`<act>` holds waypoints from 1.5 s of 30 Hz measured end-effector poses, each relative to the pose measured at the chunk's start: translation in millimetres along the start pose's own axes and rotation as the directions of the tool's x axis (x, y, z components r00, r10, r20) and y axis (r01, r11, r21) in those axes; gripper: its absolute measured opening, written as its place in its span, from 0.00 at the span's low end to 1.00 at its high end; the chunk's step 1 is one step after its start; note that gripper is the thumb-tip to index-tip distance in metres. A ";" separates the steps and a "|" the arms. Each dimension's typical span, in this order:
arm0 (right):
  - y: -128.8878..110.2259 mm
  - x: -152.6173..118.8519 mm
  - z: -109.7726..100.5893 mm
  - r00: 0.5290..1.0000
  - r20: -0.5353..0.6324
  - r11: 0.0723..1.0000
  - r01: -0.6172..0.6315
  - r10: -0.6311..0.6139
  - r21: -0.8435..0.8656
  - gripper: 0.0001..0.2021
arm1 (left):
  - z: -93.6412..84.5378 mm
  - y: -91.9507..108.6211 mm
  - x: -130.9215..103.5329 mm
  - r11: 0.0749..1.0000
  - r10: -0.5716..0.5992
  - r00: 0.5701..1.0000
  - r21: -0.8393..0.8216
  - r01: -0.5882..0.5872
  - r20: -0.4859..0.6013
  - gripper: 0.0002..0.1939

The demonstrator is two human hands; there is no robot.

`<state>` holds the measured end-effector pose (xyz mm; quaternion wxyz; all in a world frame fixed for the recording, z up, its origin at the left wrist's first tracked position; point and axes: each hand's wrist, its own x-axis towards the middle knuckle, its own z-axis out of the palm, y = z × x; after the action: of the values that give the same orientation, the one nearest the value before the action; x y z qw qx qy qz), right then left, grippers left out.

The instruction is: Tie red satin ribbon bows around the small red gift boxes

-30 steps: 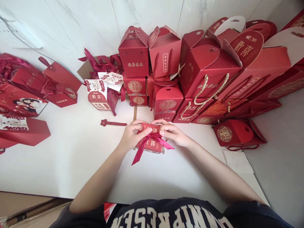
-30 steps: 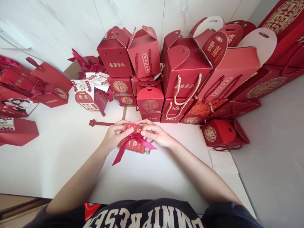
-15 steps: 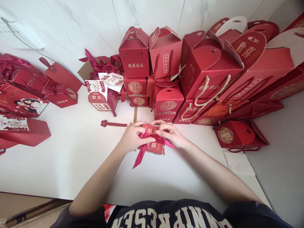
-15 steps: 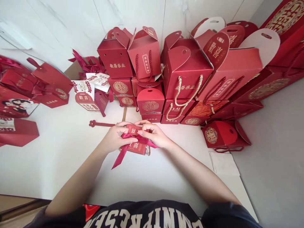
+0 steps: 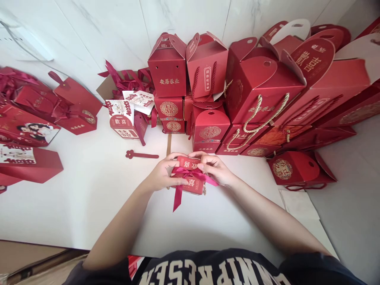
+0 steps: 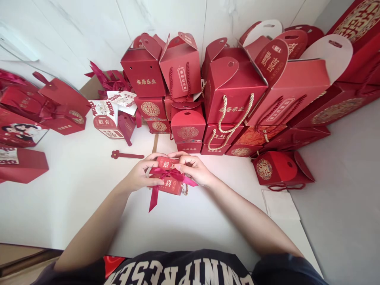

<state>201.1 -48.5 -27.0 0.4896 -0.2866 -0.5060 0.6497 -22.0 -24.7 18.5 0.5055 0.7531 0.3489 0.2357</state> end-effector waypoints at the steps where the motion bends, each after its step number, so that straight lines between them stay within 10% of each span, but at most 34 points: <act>1: 0.4 -0.4 0.0 1.000 -0.001 1.000 0.002 -0.002 0.000 0.14 | -1.2 -1.8 -0.5 0.999 0.018 0.999 -0.038 -0.017 0.028 0.21; 14: 9.8 -3.2 3.2 0.997 -0.076 0.993 0.001 0.008 0.120 0.15 | -1.0 -15.1 -0.6 0.986 0.035 0.999 -0.161 -0.030 0.027 0.09; 26: -3.4 -1.5 -1.2 0.996 0.070 0.993 0.067 -0.060 -0.094 0.20 | -3.1 -13.6 -0.2 0.964 -0.058 0.998 -0.260 0.056 0.000 0.26; 34: -13.4 4.1 -5.5 0.995 0.096 0.962 0.051 -0.026 -0.270 0.19 | 14.8 15.4 -1.7 0.989 0.019 0.958 0.147 0.024 -0.287 0.08; 45: -11.1 10.8 5.0 0.999 0.037 0.988 -0.014 0.019 -0.153 0.19 | 20.4 17.7 0.3 0.977 -0.066 0.986 0.190 0.096 -0.155 0.05</act>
<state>196.8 -40.3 -13.6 0.4509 -0.3148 -0.5613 0.6185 -2.2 -41.0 27.1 0.4106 0.7650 0.4374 0.2342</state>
